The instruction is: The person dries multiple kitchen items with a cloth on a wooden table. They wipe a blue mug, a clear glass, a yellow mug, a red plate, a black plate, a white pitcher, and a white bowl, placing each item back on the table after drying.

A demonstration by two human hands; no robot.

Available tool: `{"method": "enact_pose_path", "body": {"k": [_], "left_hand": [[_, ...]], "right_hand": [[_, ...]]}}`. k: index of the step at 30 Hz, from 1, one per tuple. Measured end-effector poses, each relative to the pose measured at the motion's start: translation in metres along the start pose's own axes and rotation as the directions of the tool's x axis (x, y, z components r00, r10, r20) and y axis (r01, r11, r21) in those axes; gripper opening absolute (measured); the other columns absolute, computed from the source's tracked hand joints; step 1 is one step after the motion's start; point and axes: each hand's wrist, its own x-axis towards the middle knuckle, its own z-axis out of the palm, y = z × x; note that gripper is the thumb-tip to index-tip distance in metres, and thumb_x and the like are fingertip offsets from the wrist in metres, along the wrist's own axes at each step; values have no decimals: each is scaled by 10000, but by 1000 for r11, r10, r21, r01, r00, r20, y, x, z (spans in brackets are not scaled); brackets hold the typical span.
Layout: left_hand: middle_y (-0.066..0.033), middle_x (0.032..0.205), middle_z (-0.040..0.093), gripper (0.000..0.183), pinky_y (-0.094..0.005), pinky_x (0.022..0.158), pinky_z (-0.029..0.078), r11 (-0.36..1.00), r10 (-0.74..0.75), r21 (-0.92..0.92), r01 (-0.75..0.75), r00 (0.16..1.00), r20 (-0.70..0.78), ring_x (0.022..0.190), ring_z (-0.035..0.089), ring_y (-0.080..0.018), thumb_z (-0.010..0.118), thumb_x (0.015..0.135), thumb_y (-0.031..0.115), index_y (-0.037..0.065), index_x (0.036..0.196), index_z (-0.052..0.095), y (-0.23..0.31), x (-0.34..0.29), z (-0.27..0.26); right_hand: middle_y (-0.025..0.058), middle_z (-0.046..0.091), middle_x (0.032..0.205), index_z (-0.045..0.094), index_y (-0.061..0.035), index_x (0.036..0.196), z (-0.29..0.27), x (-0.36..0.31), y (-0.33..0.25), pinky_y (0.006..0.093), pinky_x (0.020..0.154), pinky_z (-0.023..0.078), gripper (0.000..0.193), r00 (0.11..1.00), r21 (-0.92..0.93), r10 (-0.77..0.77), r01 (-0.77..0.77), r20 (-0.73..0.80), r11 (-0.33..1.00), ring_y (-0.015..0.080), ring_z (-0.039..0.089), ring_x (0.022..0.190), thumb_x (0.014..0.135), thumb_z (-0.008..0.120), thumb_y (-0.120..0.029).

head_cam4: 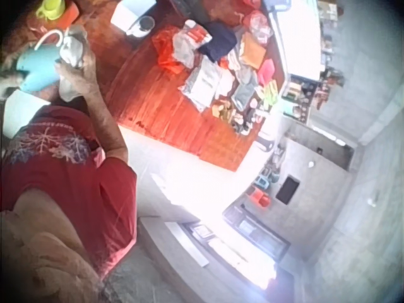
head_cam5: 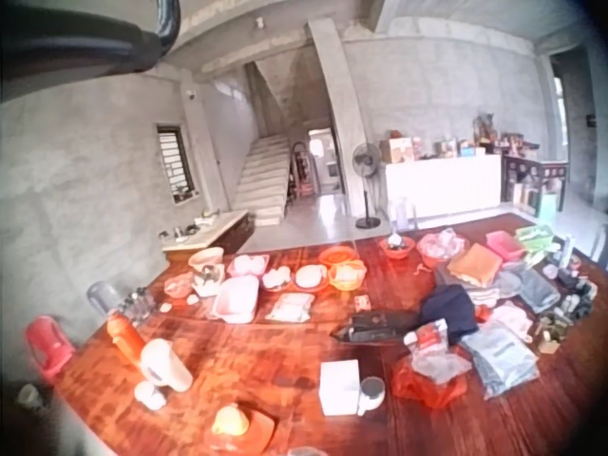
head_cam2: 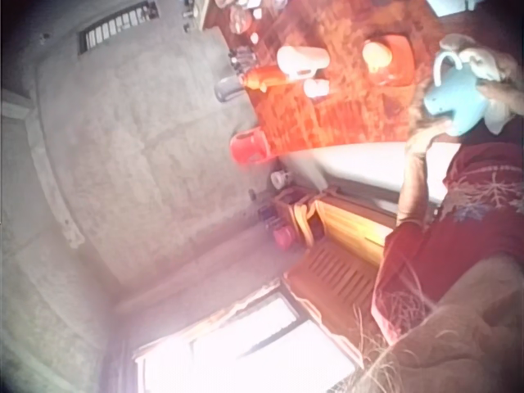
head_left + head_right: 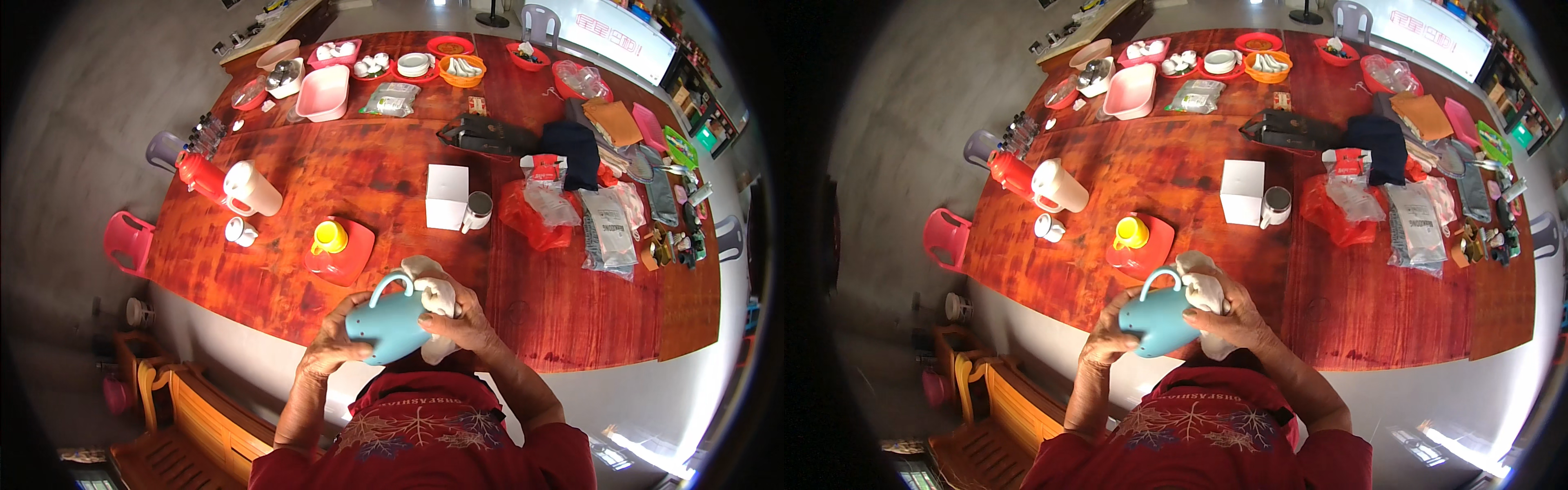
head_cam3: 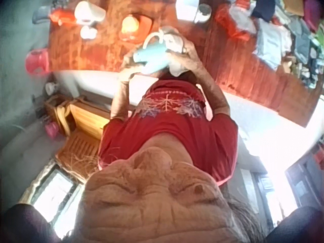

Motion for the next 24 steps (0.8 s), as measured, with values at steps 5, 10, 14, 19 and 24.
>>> {"method": "enact_pose_path", "body": {"k": [5, 10, 14, 19, 24], "left_hand": [[-63, 1124, 576, 829, -323, 935, 431, 868, -345, 387, 312, 939, 17, 1051, 524, -164, 894, 527, 164, 39, 1240, 489, -1, 0, 5], [-58, 1056, 615, 669, -333, 919, 441, 972, -201, 104, 211, 975, -98, 1013, 567, -172, 857, 578, 113, 52, 1165, 542, -34, -3, 27], [-80, 1190, 513, 814, -356, 944, 427, 988, 142, 71, -137, 988, -62, 1112, 502, -178, 836, 593, 99, 33, 1281, 407, -52, 4, 34], [-85, 1196, 498, 803, -362, 951, 419, 930, 367, 131, -345, 901, -231, 1120, 494, -189, 845, 596, 139, 45, 1241, 376, -54, 9, 33], [-88, 1149, 531, 843, -371, 894, 464, 908, 418, 136, -396, 850, -319, 1062, 539, -205, 841, 598, 146, 46, 1273, 345, -35, 16, 30]], "right_hand": [[133, 539, 1073, 588, -84, 1119, -1, 9, 12, 368, 812, 457, 458, 934, -398, -258, 340, 246, 852, 272, 576, 955, 715, 716, -257], [137, 586, 1019, 611, -59, 1075, 3, 13, 5, 365, 759, 479, 358, 975, -586, -83, 191, 206, 788, 256, 610, 910, 779, 676, -249], [63, 638, 988, 592, 19, 1079, 19, 19, -3, 265, 750, 479, 315, 965, 162, 129, -93, -227, 982, 102, 575, 894, 951, 505, -255], [54, 545, 1104, 447, -5, 1262, 37, -1, 12, 279, 884, 419, 353, 958, 71, 101, -85, -269, 994, 119, 509, 1030, 976, 440, -213], [139, 269, 1412, 287, -45, 1416, 54, -33, 36, 362, 1053, 259, 676, 970, -230, -187, 148, -156, 962, 279, 321, 1262, 810, 585, -38]]}}
